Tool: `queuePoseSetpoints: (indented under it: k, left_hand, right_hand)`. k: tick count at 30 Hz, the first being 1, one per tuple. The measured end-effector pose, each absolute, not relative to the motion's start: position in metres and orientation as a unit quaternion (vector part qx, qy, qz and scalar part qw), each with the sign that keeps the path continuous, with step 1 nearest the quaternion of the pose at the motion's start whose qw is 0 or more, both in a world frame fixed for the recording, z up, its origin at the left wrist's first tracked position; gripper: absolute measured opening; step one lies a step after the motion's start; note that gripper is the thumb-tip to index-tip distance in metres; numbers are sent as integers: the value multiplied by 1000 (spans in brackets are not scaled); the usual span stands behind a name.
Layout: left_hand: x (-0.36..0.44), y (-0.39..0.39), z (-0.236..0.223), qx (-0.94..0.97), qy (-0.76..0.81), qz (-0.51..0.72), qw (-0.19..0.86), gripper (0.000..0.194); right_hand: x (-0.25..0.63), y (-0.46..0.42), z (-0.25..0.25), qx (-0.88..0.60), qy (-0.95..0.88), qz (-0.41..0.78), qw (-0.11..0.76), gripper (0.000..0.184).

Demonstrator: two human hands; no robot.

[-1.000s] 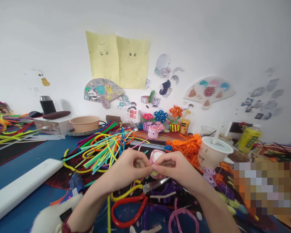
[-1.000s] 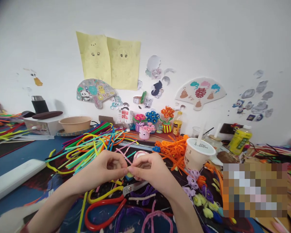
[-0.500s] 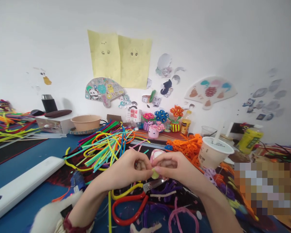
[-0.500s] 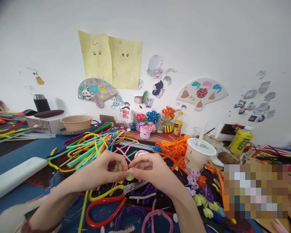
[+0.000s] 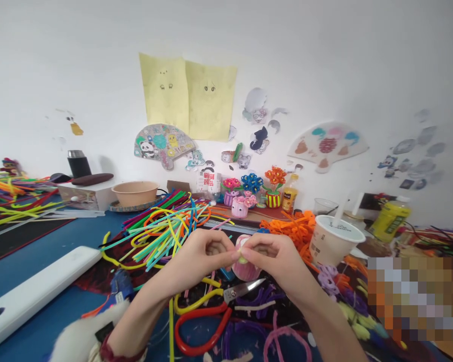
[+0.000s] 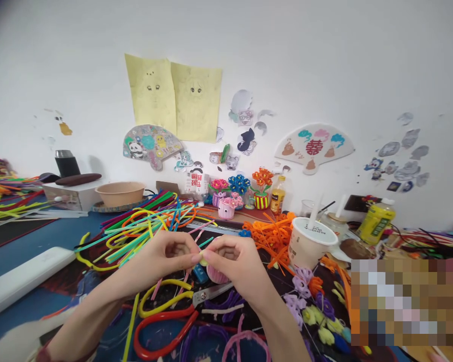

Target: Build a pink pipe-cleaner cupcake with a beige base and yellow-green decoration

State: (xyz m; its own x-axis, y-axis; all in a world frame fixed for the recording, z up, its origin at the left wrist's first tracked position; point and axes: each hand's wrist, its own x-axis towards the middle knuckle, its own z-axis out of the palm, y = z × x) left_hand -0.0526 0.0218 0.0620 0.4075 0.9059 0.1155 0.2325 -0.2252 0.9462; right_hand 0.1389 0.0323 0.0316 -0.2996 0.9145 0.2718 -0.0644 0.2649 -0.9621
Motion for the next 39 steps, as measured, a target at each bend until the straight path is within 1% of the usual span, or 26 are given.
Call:
queuePoseSetpoints:
  k: [4,11,16,18,21,23,26,28,30,33,36,39]
  left_hand:
    - [-52,21,63,679,390,398,478,28]
    - [-45,18,60,646,362,465,485,23]
    - [-36,16,53,642,356,504,455,23]
    - [-35,17,52,647,363,513,431,24]
    - [-39,18,55,670,381,498,397,24]
    - [-45,18,58,698,392,461,383,24]
    - [-52,17,63,735,405,394,375,27]
    - [-54,16,64,756,411,348,371,30]
    - [-54,16,63,772,415,313,365,32]
    - [-54,16,63,780,416,299,360,31]
    - [-57,17,66,774,421,316,351,32]
    - [-62,18,68,771,422,339,334,31]
  right_hand:
    - [131,31,30,-334,-586,500,543,22]
    - [114,26,24,-306,-507,501,631,21]
    - [102,25,18,-277,-454,494,688,20]
    - [101,25,17,-269,-447,498,693,21]
    - [110,28,22,-283,-487,518,644,24]
    - [122,30,28,-307,-546,520,581,28]
    - [138,32,34,-327,-617,541,468,29]
    - [144,32,36,-329,-644,550,418,31]
    - [146,31,36,-333,-659,553,387,32]
    - [145,30,35,-329,-667,554,373,30]
    - [144,30,34,-311,-669,543,402,27]
    - [144,31,34,-300,-681,506,435,24]
